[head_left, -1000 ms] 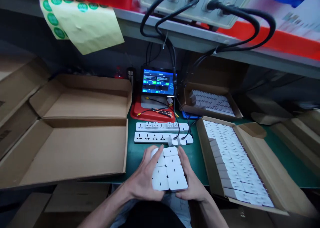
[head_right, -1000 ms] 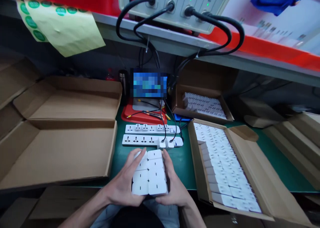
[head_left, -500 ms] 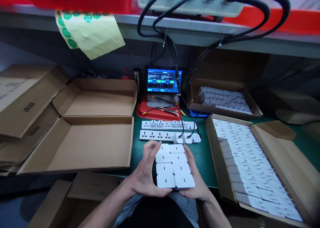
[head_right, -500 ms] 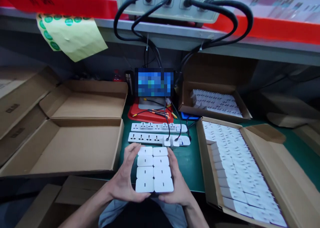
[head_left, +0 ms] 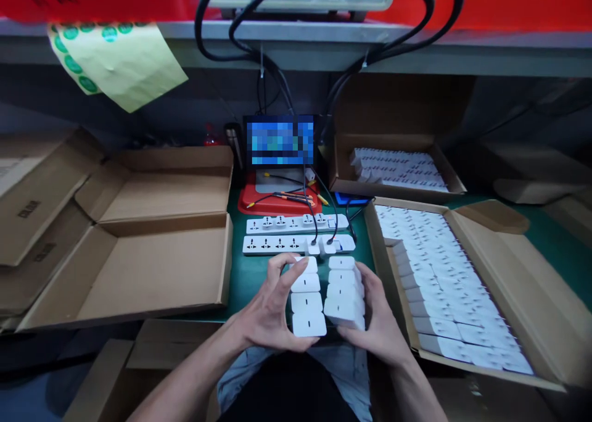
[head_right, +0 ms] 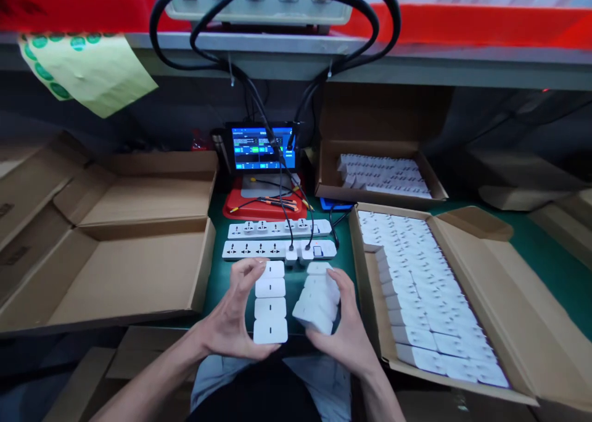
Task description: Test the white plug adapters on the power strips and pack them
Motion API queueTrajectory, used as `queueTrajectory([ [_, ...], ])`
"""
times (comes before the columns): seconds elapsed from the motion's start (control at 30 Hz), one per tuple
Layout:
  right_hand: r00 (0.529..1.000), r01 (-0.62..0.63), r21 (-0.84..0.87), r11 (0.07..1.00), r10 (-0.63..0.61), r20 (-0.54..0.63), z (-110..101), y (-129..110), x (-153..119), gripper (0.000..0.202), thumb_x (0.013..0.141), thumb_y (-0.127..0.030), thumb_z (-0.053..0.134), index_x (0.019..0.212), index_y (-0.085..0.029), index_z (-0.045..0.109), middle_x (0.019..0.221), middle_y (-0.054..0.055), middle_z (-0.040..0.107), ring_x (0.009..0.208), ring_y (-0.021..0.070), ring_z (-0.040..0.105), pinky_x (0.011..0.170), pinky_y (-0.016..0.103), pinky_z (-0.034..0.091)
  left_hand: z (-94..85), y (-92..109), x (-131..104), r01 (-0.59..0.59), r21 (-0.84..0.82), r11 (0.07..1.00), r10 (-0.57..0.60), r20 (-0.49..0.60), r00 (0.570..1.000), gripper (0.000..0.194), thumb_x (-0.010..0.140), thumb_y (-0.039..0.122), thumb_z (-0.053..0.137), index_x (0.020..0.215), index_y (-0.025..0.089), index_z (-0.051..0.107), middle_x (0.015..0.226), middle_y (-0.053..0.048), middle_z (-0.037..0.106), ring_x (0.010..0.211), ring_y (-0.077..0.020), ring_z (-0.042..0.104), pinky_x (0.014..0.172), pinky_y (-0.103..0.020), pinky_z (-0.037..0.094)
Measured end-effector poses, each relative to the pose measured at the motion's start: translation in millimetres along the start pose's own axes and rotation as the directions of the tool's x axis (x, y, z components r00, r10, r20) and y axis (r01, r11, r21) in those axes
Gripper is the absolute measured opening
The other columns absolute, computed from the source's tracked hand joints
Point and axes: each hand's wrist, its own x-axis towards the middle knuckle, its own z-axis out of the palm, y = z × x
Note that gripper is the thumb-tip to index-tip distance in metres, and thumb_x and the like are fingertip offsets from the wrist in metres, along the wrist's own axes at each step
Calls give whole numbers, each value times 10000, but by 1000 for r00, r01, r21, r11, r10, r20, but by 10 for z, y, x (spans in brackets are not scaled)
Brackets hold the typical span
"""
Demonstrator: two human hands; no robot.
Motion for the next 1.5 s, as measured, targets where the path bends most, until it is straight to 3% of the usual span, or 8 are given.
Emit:
queueTrajectory([
  [0.23, 987, 9, -414, 910, -76, -144, 134, 134, -7, 967, 974, -529, 804, 1804, -362, 336, 1856, 162, 233, 1708, 532, 272, 1349, 843, 273, -85, -1, 34, -17, 69, 997, 22, -71, 997, 1498, 669, 307, 985, 1836, 415, 51, 1623, -167, 310, 1554, -455, 449, 1213, -657, 554],
  [0.57, 942, 242, -124, 962, -202, 269, 619, -654, -187, 709, 1069, -854, 473, 1678, -510, 590, 1917, -40, 278, 1787, 490, 87, 1391, 797, 253, -89, -169, -46, 5, 224, 975, 9, -62, 998, 1418, 752, 422, 957, 1831, 441, 38, 1615, -187, 304, 1472, -448, 521, 1117, -643, 598],
  [0.7, 958, 213, 23, 977, -214, 191, 504, -690, -179, 655, 1118, -813, 371, 1566, -483, 716, 1901, -27, 328, 1774, 469, 198, 1376, 768, 320, -142, -190, -88, 12, 214, 977, 4, -73, 997, 1451, 745, 482, 972, 1838, 414, 19, 1629, -192, 295, 1477, -448, 516, 1135, -633, 591],
  [0.83, 975, 222, -191, 956, -224, 13, 201, -612, -122, 443, 1153, -543, 573, 1556, -428, 716, 1751, 63, 552, 1612, 421, 510, 1330, 693, 428, -280, -128, -67, 35, 263, 964, -20, -60, 998, 1428, 765, 426, 936, 1843, 383, 1, 1645, -195, 288, 1530, -447, 478, 1172, -609, 577],
  [0.93, 955, 260, -518, 815, -296, 13, 38, -376, -56, 378, 1152, -398, 608, 1506, -334, 724, 1521, 122, 707, 1395, 364, 657, 1189, 580, 540, -338, -112, -36, 70, 391, 918, -123, 114, 986, 1352, 763, 354, 903, 1845, 354, 94, 1640, -202, 363, 1518, -459, 490, 1193, -614, 552],
  [1.17, 937, 307, -911, 275, -252, 240, 183, 43, 12, 314, 1094, -249, 635, 1391, -199, 724, 1151, 139, 725, 983, 284, 635, 804, 406, 467, 93, -305, 34, -21, 596, 802, -348, 496, 796, 1187, 678, 383, 972, 1730, 238, 444, 1637, -235, 564, 1488, -524, 540, 1287, -677, 413],
  [1.33, 913, 366, -904, 223, -272, 303, 328, -11, 4, 343, 963, -81, 681, 1271, -229, 702, 1238, 143, 720, 1028, 299, 644, 820, 407, 491, 256, -372, -244, -127, 626, 770, -215, 441, 871, 905, 901, 474, 855, 1696, 235, 495, 1774, -228, 474, 1663, -515, 381, 1349, -738, 296],
  [1.5, 897, 413, -885, 217, -266, 353, 351, 9, 24, 432, 863, 21, 680, 1187, -263, 643, 1375, 129, 709, 1108, 293, 685, 811, 367, 556, 326, -357, -718, -298, 691, 658, 108, 306, 946, 395, 1041, 214, 685, 1433, 170, 701, 1539, -184, 687, 1475, -341, 595, 1277, -537, 449],
])
